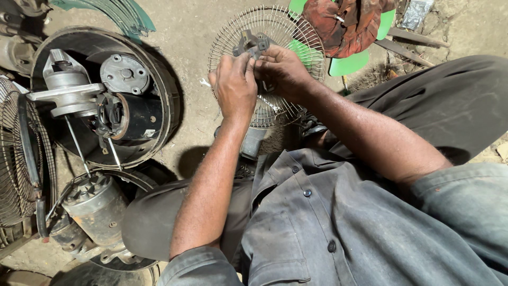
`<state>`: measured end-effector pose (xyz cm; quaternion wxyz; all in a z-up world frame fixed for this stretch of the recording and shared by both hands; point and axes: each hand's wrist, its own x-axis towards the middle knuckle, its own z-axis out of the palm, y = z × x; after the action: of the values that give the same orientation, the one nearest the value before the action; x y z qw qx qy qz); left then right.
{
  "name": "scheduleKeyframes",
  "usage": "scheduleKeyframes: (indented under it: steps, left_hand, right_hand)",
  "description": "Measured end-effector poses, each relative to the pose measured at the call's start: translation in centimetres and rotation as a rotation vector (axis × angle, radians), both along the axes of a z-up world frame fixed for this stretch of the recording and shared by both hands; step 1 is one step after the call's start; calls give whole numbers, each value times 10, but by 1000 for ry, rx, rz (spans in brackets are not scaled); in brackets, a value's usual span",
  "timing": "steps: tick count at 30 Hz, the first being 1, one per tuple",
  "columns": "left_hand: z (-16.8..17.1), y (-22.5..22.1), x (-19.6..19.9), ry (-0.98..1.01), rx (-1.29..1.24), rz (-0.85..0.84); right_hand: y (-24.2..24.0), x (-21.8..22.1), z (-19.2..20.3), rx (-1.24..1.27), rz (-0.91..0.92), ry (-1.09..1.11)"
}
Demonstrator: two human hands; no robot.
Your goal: The person sits on the floor and works on a small black plastic component of an electric fan, manipulating wires and small parts with both hands. They then use a sanding block to smooth the surface of a metal fan motor housing.
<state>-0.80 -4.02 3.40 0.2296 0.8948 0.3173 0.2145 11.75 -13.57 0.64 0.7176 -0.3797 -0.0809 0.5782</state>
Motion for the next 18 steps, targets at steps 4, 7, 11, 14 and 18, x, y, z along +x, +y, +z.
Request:
scheduleKeyframes:
  steps: [4,7,11,14,18]
  left_hand:
    - [7,-1,1,-15,-52,16]
    - [8,2,2,-43,-64,29]
    - [4,5,1,-56,-96,38]
    - [1,5,0,-60,-69,29]
    - [-1,3,1,-44,-40,38]
  right_hand:
    - [1,-1,-1,-44,1,-19]
    - [2,-1,-1,-41,-5,-36]
    - [0,-2,0,-63,6,-88]
    - [0,-2,0,-19,15,-107]
    - [-1,-2,2,28,29,-108]
